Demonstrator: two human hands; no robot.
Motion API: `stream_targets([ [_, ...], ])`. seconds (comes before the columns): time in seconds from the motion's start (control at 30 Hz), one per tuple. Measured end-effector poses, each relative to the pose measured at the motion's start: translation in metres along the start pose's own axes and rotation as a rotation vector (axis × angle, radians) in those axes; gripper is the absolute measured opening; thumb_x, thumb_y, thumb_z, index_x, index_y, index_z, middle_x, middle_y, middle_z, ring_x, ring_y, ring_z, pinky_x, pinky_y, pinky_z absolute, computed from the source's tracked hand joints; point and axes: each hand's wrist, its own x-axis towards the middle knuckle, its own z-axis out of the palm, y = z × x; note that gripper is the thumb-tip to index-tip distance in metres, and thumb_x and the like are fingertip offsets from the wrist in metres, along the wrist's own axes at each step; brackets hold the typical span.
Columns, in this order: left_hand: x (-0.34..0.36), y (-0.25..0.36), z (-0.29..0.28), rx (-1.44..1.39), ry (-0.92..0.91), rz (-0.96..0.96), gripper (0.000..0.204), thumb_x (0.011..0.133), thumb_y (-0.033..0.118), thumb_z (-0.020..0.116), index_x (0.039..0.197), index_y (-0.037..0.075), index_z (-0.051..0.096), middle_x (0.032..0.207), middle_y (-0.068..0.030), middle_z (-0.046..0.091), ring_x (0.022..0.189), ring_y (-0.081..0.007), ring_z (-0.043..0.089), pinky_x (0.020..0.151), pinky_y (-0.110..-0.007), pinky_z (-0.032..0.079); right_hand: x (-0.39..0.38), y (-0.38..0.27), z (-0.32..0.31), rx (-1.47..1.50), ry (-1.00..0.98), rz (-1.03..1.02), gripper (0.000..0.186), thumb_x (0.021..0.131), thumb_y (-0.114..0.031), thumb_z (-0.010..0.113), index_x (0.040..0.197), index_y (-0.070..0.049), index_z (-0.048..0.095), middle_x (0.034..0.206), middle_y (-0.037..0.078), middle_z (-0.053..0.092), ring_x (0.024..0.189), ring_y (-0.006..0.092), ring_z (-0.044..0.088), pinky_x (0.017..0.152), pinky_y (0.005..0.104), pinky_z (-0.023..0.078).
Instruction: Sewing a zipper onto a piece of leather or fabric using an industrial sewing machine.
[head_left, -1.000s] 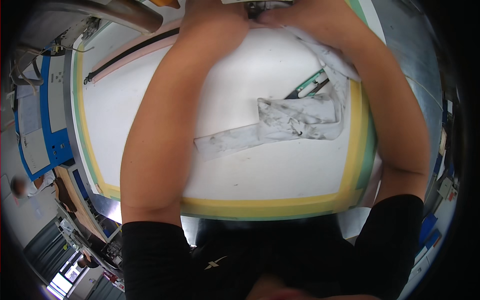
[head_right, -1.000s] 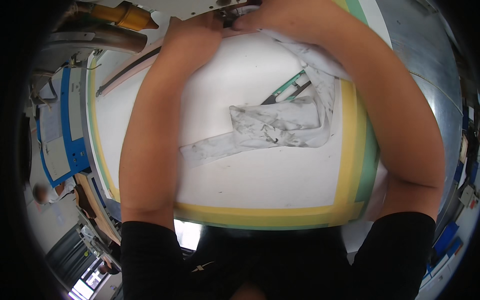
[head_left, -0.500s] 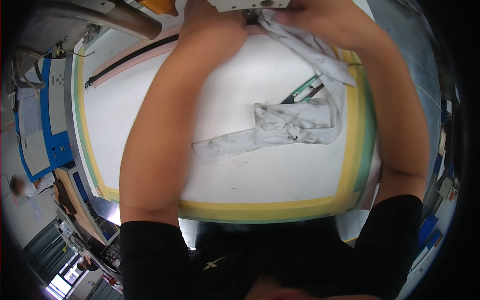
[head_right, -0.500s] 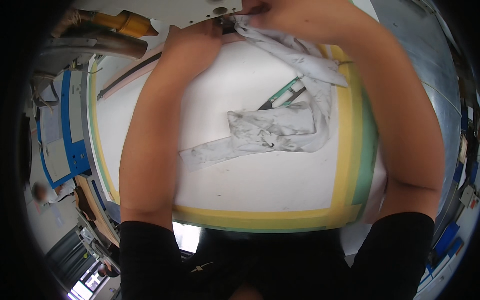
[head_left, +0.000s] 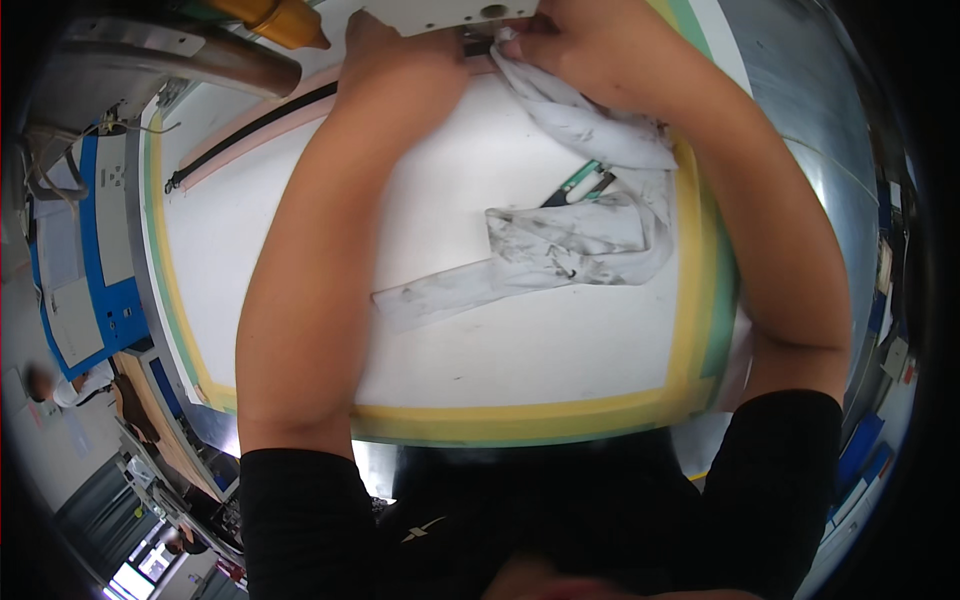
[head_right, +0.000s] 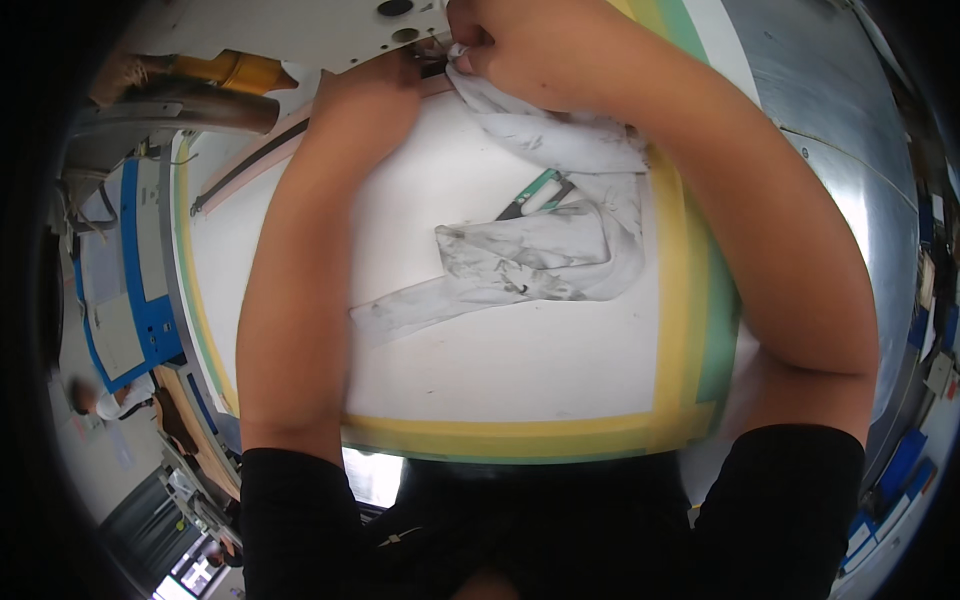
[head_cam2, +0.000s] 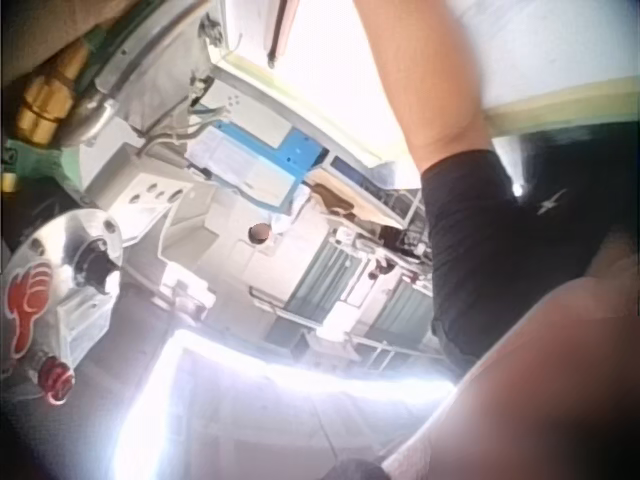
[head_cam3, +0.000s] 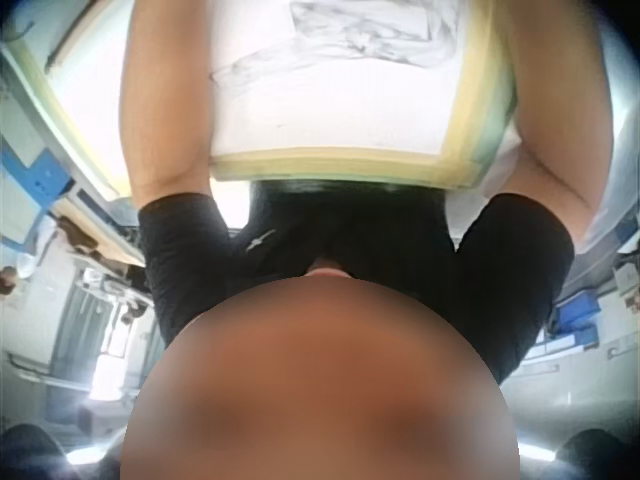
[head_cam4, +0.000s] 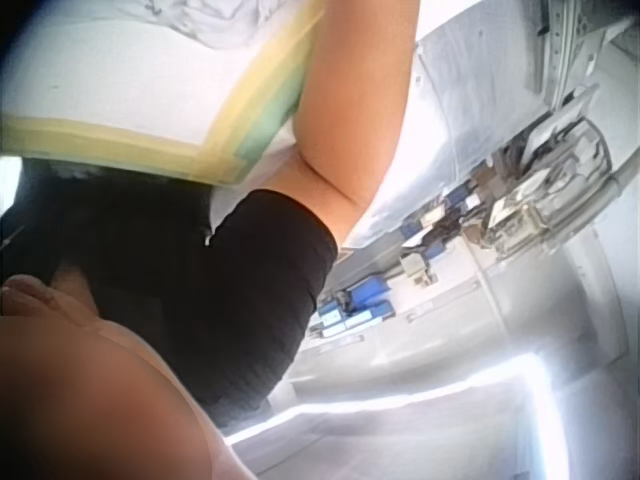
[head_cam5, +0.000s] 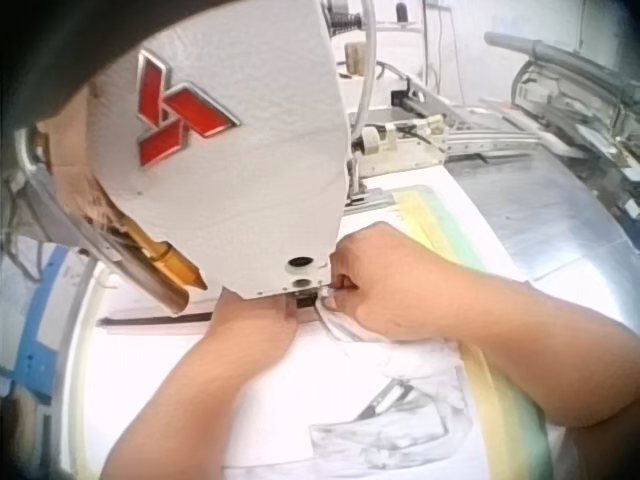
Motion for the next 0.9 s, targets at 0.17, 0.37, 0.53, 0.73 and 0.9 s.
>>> stream_targets([
  [0.17,-0.004,-0.016,0.018,0.225,0.154,0.19,0.027,0.097,0.012,0.057,0.115,0.003,0.075,0.117,-0.0122,0.073,0.106,-0.031,0.071,0.09,-0.047,0.056,-0.012,0.004,-0.052,-0.224,-0.178,0.049,0.022,0.083,-0.012,0.075,0.095,0.006,0.074,0.084,0.022,0.073,0.08,0.0338,0.071,0.075,0.0407,0.055],
  [0.37,-0.009,-0.02,0.023,0.406,0.245,0.369,0.027,0.093,0.011,0.058,0.112,0.0,0.075,0.11,-0.013,0.074,0.099,-0.0315,0.072,0.085,-0.048,0.057,-0.002,0.004,-0.023,0.085,0.033,0.111,0.025,0.087,-0.011,0.077,0.105,0.006,0.074,0.089,0.016,0.075,0.081,0.0236,0.069,0.077,0.0352,0.054],
  [0.53,-0.009,-0.011,0.014,0.417,0.107,0.335,0.024,0.09,0.011,0.06,0.106,0.001,0.075,0.103,-0.0128,0.073,0.093,-0.0322,0.072,0.079,-0.049,0.057,0.001,0.012,0.007,0.28,0.157,-0.081,0.032,0.087,-0.009,0.076,0.116,0.004,0.071,0.1,0.02,0.076,0.092,0.0313,0.072,0.085,0.0385,0.056],
  [0.73,-0.009,0.002,-0.005,-0.095,0.122,0.136,0.025,0.09,0.007,0.057,0.108,-0.004,0.071,0.111,-0.0248,0.071,0.108,-0.043,0.066,0.098,-0.05,0.05,-0.003,0.006,0.013,-0.025,0.243,-0.228,0.03,0.087,-0.005,0.071,0.116,0.002,0.072,0.102,0.024,0.075,0.095,0.0441,0.07,0.086,0.0439,0.056],
  [0.9,-0.003,-0.008,0.007,-0.023,0.247,0.231,0.024,0.089,0.007,0.058,0.105,-0.003,0.072,0.108,-0.0227,0.071,0.104,-0.0406,0.067,0.093,-0.05,0.051,0.0,0.009,-0.009,-0.156,0.12,0.071,0.023,0.087,-0.006,0.073,0.107,0.005,0.074,0.09,0.022,0.075,0.087,0.0355,0.072,0.081,0.0407,0.057],
])
